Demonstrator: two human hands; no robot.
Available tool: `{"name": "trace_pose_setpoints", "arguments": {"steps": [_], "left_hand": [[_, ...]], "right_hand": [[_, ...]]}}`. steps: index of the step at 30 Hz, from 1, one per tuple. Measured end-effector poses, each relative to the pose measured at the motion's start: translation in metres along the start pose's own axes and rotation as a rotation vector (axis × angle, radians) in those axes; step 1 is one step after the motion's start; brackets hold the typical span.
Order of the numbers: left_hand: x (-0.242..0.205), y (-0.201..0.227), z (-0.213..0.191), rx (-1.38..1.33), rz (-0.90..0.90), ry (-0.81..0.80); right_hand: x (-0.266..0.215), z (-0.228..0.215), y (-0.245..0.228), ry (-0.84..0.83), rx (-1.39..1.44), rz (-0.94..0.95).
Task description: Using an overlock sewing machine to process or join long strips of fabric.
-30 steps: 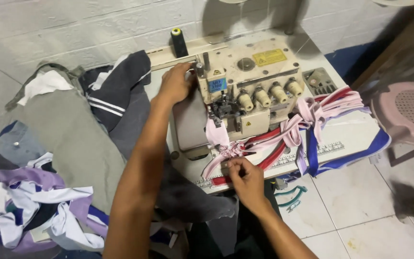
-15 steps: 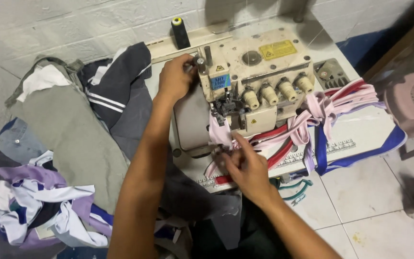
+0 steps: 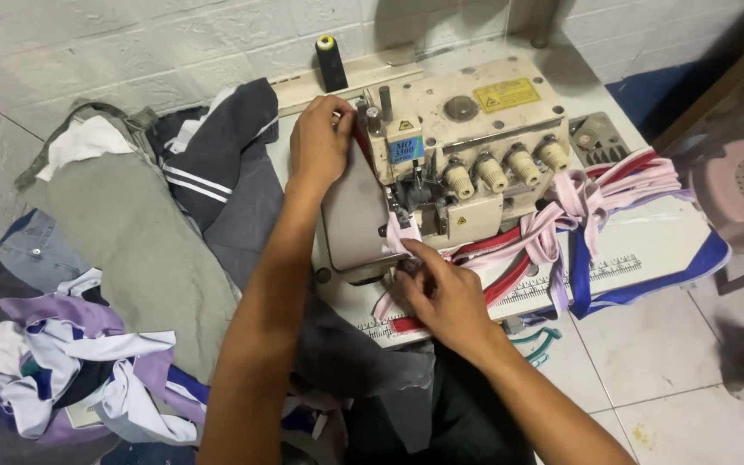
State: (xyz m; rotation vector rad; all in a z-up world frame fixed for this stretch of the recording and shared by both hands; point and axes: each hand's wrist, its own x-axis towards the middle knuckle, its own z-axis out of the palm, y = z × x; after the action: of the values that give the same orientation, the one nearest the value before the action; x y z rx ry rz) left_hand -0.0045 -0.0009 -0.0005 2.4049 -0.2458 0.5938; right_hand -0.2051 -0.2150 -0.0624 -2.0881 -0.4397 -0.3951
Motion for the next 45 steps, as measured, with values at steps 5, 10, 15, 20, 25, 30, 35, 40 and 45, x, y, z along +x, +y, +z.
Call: {"name": "trace_pose_setpoints", "arguments": {"steps": [5, 10, 15, 20, 25, 30, 35, 40, 45], "left_hand": [[0.002, -0.010, 0.007, -0.026, -0.005, 0.131], [-0.009, -0.018, 0.001, -0.099, 0.043, 0.339], [-0.019, -0.065, -0.023, -0.161, 0.160, 0.479], [-0.041, -0.079, -0.063, -0.138, 0.198, 0.437], [-0.071, -0.090, -0.086, -0.112, 0.229, 0.427], [-0.118, -0.086, -0.103, -0.271, 0.064, 0.486], [-0.188, -0.043, -0.102, -0.456, -0.090, 0.636], [-0.274, 0.030, -0.092, -0.521, -0.175, 0.817], [-0.221, 0.125, -0.104, 0.139, -1.132, -0.723]], "right_hand": [[-0.002, -0.001, -0.015, 0.017, -0.004, 0.002], [-0.002, -0.009, -0.014, 0.058, -0.052, 0.010], [-0.020, -0.016, -0.025, 0.077, 0.036, 0.114], [-0.046, 0.001, 0.015, 0.086, 0.074, 0.252], [-0.056, 0.006, 0.021, 0.135, 0.159, 0.381], [-0.050, -0.003, 0.010, 0.083, 0.156, 0.468], [-0.027, 0.005, -0.001, -0.009, 0.314, 0.450], [-0.008, 0.017, -0.032, -0.261, 0.696, 0.323], [0.002, 0.030, -0.046, -0.107, 1.355, 0.710]]}}
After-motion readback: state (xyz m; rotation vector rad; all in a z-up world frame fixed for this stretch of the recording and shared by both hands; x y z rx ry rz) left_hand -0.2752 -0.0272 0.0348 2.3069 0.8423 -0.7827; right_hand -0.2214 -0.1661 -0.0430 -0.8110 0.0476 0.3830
